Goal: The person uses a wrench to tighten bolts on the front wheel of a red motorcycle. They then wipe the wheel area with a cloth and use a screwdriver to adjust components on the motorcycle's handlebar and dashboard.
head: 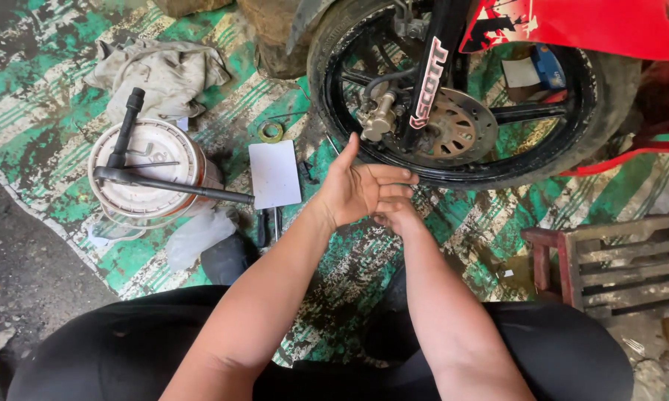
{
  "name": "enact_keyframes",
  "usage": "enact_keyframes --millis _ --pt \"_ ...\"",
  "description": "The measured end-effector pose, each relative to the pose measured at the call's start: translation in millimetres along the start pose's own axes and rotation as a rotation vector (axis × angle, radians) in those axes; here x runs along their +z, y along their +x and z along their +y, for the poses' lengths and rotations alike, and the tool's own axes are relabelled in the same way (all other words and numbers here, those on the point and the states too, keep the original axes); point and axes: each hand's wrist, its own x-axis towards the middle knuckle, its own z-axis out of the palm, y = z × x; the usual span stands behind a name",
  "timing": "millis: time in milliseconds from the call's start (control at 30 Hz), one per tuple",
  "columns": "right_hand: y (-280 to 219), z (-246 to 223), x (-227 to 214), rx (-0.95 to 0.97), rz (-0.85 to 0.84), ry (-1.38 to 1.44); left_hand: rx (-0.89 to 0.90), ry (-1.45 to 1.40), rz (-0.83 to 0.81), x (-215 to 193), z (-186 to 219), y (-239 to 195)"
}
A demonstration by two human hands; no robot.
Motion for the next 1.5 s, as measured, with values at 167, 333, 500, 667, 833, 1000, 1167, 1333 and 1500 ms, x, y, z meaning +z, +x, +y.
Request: enact_keyframes --millis 167,333,500,667,833,1000,1167,1333,1500 --pt "-29.9 -19.1 -4.3 -0.011 -0.011 0.005 -0.054 0.259 0.197 0.0 -2.4 -5.0" --pt "-16.8 -8.7 -11.9 0.051 -0.022 -0.267 -0.371 1.436 0.880 -178.9 -82.0 -19.6" --pt "-6.4 -8.6 -5.0 0.118 -0.081 -0.192 -0.474 1.468 1.059 -110.5 -65.5 -81.7" --pt "17.9 -5.7 7.8 0.053 -0.249 -0.098 -0.170 1.292 1.243 -180.5 -48.5 -30.7" --pt "30.5 -10.7 28.7 -0.021 -0.199 -0.178 0.205 1.250 1.196 -93.7 17.4 -19.4" --pt "39.8 -14.3 36.7 0.031 -0.243 -0.138 0.189 1.037 1.274 -93.6 43.3 -17.9" --pt "51.7 -8.7 31.2 0.023 -0.289 -0.133 0.102 1.066 1.313 -122.7 -13.2 -17.4" --pt "32.0 -22.2 30.6 0.008 -0.287 -0.256 -0.022 1.180 1.359 -146.7 -50.5 -32.4" --pt "42.9 -13.5 21.8 0.031 -0.222 -0.320 0.036 1.220 1.360 -124.3 -34.4 -39.1"
